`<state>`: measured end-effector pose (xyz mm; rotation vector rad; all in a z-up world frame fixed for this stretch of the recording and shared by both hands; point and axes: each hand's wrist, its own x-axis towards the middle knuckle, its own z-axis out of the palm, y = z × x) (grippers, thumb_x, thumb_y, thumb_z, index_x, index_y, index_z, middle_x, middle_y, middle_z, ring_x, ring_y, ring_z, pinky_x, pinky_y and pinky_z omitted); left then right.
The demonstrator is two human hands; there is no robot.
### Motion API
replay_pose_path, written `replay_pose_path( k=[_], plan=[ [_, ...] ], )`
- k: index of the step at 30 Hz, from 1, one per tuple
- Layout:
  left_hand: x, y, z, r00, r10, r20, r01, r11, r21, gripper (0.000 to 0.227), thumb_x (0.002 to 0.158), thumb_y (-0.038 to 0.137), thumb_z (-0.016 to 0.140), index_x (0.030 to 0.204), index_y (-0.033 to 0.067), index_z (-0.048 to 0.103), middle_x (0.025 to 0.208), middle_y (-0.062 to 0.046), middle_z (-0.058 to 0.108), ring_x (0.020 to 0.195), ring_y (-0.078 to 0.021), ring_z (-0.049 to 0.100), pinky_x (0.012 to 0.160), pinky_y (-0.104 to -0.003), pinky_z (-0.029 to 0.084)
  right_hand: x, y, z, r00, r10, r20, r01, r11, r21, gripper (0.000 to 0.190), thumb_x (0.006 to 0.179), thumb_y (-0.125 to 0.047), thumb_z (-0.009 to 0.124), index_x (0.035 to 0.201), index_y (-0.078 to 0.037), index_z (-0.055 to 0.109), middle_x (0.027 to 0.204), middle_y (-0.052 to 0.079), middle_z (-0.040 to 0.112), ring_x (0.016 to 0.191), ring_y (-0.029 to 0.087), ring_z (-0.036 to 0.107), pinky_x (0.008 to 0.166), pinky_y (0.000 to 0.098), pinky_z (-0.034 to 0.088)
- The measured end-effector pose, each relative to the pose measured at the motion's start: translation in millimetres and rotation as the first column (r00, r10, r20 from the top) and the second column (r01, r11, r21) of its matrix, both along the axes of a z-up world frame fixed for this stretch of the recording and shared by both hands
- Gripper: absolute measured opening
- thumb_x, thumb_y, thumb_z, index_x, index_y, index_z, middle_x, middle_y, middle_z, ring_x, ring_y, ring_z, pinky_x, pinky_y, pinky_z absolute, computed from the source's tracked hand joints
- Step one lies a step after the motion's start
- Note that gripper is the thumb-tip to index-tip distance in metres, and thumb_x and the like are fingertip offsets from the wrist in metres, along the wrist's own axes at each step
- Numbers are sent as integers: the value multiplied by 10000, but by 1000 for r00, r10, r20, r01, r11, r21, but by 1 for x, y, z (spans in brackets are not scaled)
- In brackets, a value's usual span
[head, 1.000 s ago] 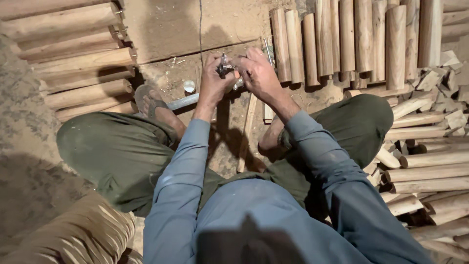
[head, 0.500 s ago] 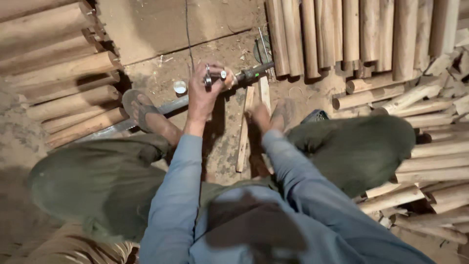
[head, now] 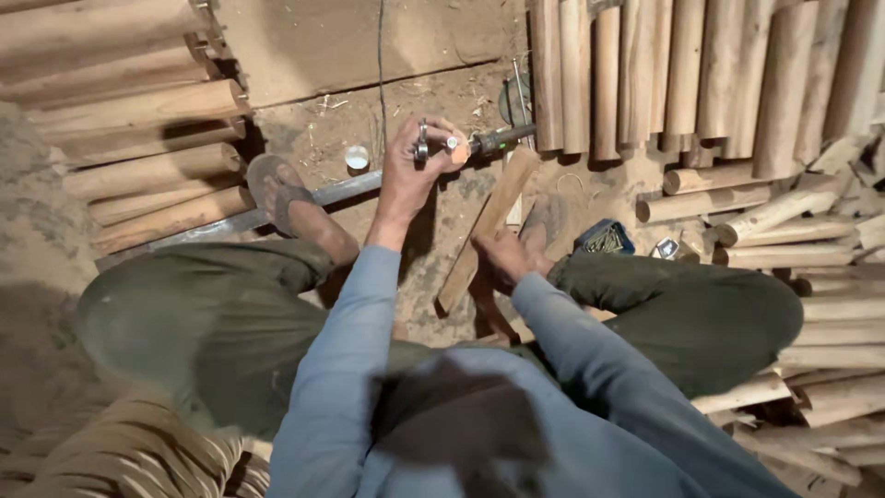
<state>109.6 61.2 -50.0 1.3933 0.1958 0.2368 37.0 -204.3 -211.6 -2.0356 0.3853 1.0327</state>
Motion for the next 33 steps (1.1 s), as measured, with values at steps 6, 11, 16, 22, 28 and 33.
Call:
replay_pose_path(
  k=[6, 11, 16, 22, 28, 33],
  plan=[
    [4, 1, -8, 993, 48, 106, -67, 981, 180, 133, 837, -41, 770, 943, 7, 706, 1059, -84, 715, 1004, -195, 671, 895, -324, 532, 57, 1, 190, 787, -42, 615, -71, 985, 158, 441, 943, -251, 690, 1254, 30, 550, 1066, 156, 718, 951, 277, 713, 848, 392, 597],
    [7, -2, -30, 994, 48, 99, -63, 987, 151, 147, 855, -5, 776, 980, 8, 700, 1022, -70, 747, 946, -165, 709, 863, -297, 557, 31, -2, 290, 681, -251, 688, -94, 902, 422, 747, 978, -224, 689, 1478, 34, 198, 1293, 226, 590, 1156, 310, 654, 1021, 441, 556],
    [10, -7, -44, 999, 51, 3, -51, 998, -34, 151, 861, 2, 771, 968, -8, 664, 960, -57, 716, 848, -135, 648, 789, -290, 533, -26, 24, 269, 613, 101, 784, -216, 975, 43, 749, 1022, -168, 677, 1601, -16, 226, 1457, 265, 512, 1318, 305, 594, 1084, 434, 548],
    [16, -8, -33, 997, -3, -76, -10, 985, -171, 131, 823, 34, 750, 930, 22, 677, 829, -32, 722, 759, -109, 696, 711, -278, 581, -32, 23, 282, 571, 238, 786, -379, 925, -4, 757, 975, -33, 659, 1605, -72, 241, 1282, 261, 627, 1033, 343, 684, 880, 413, 555],
    [9, -6, -23, 996, 70, -51, -64, 991, 116, 158, 822, 42, 834, 892, 4, 698, 819, -44, 697, 739, -116, 631, 688, -281, 526, -35, 32, 302, 764, 278, 582, -319, 947, -34, 656, 1035, -48, 599, 1640, -155, 368, 898, 240, 614, 760, 364, 652, 761, 419, 563],
    [12, -10, -31, 987, -23, -159, -9, 981, -195, 116, 826, 71, 795, 822, 26, 688, 752, -12, 668, 680, -101, 623, 622, -288, 525, -32, 29, 305, 542, 282, 791, -383, 921, -66, 726, 995, -59, 650, 1615, -120, 278, 1062, 246, 672, 894, 368, 701, 784, 417, 563]
  ],
)
